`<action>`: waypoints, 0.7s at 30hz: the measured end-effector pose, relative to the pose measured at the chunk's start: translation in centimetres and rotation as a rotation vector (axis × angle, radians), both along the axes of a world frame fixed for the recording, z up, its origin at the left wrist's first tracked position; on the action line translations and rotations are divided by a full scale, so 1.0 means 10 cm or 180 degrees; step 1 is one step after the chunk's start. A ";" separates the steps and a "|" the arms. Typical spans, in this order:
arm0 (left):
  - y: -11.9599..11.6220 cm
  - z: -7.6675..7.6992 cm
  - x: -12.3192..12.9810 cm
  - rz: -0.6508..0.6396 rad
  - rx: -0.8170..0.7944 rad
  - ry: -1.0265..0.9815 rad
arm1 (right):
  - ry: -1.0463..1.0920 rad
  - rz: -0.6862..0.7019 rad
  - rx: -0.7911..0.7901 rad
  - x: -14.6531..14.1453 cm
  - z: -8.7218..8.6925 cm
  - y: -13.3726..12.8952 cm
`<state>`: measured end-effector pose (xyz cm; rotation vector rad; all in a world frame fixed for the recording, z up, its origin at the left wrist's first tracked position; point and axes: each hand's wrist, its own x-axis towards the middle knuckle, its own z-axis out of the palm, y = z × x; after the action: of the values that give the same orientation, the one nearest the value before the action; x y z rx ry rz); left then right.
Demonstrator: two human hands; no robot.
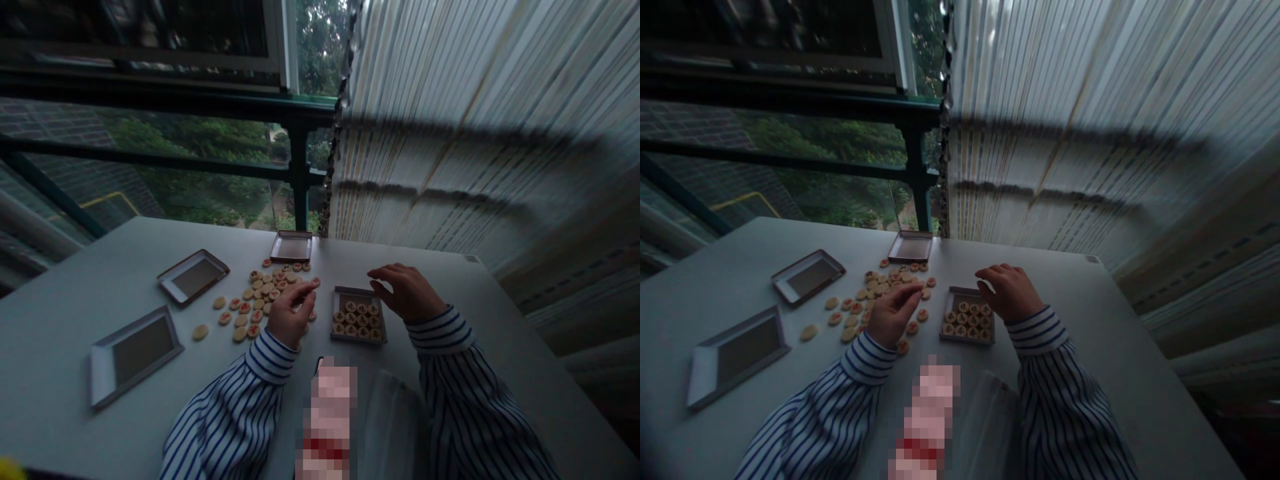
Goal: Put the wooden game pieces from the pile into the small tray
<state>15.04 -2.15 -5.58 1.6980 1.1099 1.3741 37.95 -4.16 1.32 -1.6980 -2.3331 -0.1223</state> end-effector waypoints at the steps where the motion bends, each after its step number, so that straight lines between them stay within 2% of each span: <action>1: -0.01 0.01 -0.02 -0.0005 0.0025 0.0040 | 0.0013 0.0025 0.0054 0.00 0.00 0.00; 5: -0.02 0.08 -0.17 0.0071 0.0050 0.0192 | 0.0094 0.0096 0.0267 -0.02 0.00 -0.02; 9: 0.08 0.11 -0.41 0.0306 0.0083 0.0236 | 0.0172 0.0146 0.0419 -0.08 0.02 -0.04; 13: 0.19 0.05 -0.67 0.0808 0.0153 0.0340 | 0.0253 0.0111 0.0559 -0.14 0.03 -0.05; 18: 0.22 -0.07 -0.88 0.1044 0.0028 0.0177 | 0.0342 0.0103 0.0614 -0.21 0.00 -0.05; 21: 0.23 -0.05 -0.96 0.1139 -0.0026 0.0093 | 0.0394 0.0204 0.0631 -0.25 -0.01 -0.05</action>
<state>5.48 0.14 -6.03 1.5686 1.4878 1.5585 35.42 -4.65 1.19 -1.4920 -2.2023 -0.2223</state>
